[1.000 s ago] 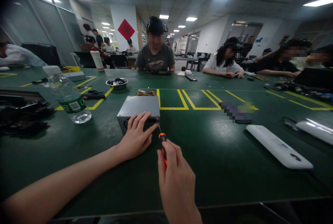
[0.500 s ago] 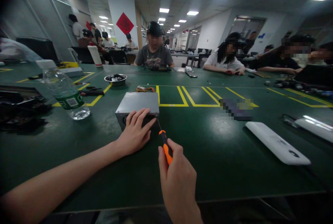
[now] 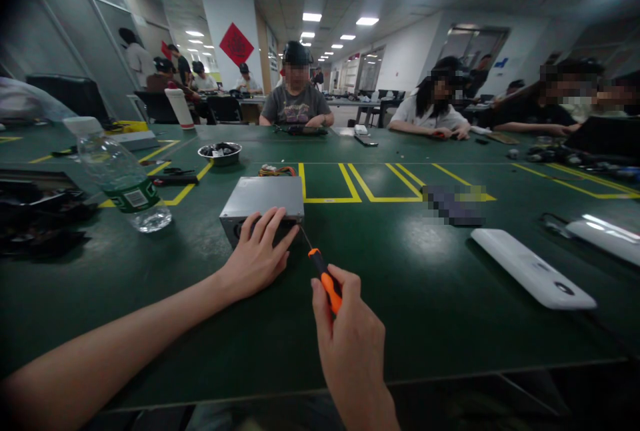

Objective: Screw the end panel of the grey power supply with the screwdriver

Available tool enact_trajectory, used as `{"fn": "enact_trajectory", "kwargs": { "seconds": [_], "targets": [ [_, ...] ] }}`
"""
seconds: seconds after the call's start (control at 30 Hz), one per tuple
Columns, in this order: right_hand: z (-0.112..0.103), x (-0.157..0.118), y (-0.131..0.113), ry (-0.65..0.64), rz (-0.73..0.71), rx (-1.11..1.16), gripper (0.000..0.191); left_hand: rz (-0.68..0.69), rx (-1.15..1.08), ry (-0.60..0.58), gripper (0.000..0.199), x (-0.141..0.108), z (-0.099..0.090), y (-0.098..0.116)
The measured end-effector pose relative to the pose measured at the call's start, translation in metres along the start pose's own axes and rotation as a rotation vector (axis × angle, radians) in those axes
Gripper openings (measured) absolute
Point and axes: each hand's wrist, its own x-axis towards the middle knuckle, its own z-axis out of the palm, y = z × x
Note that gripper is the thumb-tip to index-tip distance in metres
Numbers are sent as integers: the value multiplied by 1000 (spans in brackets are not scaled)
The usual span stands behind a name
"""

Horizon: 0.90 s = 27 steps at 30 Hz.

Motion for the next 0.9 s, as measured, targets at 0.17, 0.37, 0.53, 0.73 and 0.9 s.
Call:
{"fn": "enact_trajectory", "kwargs": {
  "seconds": [0.17,0.37,0.53,0.73,0.9],
  "targets": [
    [1,-2,5,8,31,42,28,0,14,-16,50,1,-1,0],
    [2,-9,9,28,50,84,24,-7,-17,0,49,0,1,-1],
    [3,-11,10,45,42,108,22,-1,-81,17,39,-2,2,-4],
    [6,-11,5,21,-3,134,22,-4,-181,21,28,-5,0,-10],
    [11,-8,-4,-21,-22,136,24,-121,-200,101,20,-8,0,-20]
  ]
}}
